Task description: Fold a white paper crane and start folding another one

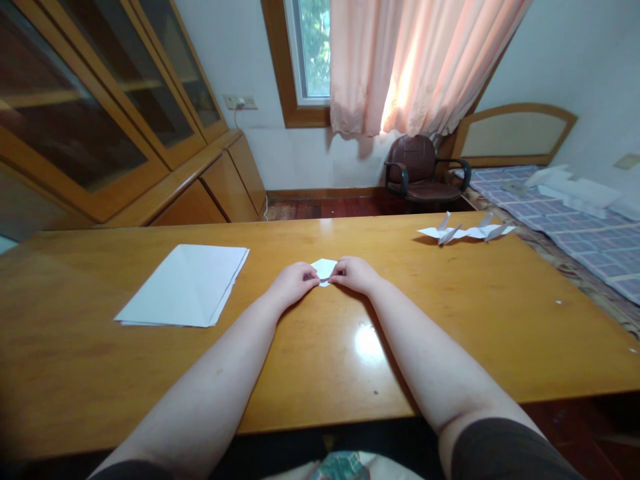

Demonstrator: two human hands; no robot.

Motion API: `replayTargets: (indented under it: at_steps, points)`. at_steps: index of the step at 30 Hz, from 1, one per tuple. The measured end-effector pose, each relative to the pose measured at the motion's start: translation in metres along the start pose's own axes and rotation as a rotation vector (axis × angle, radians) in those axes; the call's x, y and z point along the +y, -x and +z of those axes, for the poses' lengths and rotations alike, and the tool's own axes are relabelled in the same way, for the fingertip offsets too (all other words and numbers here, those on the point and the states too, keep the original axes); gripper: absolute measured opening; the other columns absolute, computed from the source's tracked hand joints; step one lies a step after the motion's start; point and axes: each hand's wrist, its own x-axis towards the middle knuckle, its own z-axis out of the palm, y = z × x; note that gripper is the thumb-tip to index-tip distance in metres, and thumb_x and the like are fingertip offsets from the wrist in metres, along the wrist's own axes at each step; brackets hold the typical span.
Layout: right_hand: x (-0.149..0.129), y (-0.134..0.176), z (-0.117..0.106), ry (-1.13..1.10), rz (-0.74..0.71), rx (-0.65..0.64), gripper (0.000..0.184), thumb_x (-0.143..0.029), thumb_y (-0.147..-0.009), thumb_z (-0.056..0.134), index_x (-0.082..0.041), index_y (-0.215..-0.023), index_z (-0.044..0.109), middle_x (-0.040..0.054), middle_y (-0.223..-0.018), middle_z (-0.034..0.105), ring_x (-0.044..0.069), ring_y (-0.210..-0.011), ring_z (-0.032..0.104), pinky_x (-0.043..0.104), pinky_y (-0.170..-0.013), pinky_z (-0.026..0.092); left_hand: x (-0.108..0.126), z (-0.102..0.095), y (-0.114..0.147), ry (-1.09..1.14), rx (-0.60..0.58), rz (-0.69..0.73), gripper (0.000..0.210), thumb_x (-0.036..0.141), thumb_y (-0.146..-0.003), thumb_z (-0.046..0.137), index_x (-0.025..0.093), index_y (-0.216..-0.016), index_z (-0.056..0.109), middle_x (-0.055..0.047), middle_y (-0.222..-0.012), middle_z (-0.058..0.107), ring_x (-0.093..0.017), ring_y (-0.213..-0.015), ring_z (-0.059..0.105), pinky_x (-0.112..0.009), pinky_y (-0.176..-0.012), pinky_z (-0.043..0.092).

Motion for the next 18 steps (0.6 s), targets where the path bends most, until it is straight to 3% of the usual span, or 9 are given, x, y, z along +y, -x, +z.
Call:
replayTargets:
  at_steps: [6, 13, 18]
  points:
    - [-0.0009, -0.0014, 0.0024, 0.045, 0.091, 0.064, 0.022, -0.037, -0.081, 0.059, -0.019, -0.077, 0.071, 0.0034, -0.075, 0.065, 0.013, -0.067, 0.055, 0.023, -0.060, 0.037, -0.0012, 0.0017, -0.0018, -0.046, 0.056, 0.004, 0.024, 0.030, -0.085, 0.047, 0.021, -0.085, 0.070, -0.006, -0.088, 0.067, -0.019, -0.082, 0.058, -0.028, -0.070, 0.041]
    - [-0.0013, -0.0029, 0.0036, 0.058, 0.142, 0.071, 0.029, -0.045, -0.081, 0.058, -0.019, -0.074, 0.070, 0.0042, -0.075, 0.065, 0.014, -0.066, 0.055, 0.024, -0.058, 0.036, -0.0032, 0.0037, -0.0027, -0.045, 0.099, -0.027, 0.025, 0.034, -0.083, 0.050, 0.018, -0.073, 0.066, -0.005, -0.079, 0.064, -0.018, -0.075, 0.055, -0.028, -0.066, 0.040]
    - [0.0019, -0.0037, 0.0038, 0.054, 0.098, 0.061, 0.024, -0.042, -0.077, 0.064, -0.019, -0.073, 0.070, 0.0036, -0.075, 0.065, 0.013, -0.067, 0.055, 0.023, -0.060, 0.036, -0.0045, 0.0043, -0.0031, -0.001, 0.062, -0.018, 0.018, 0.033, -0.075, 0.059, 0.018, -0.069, 0.067, -0.004, -0.078, 0.063, -0.017, -0.074, 0.055, -0.027, -0.065, 0.040]
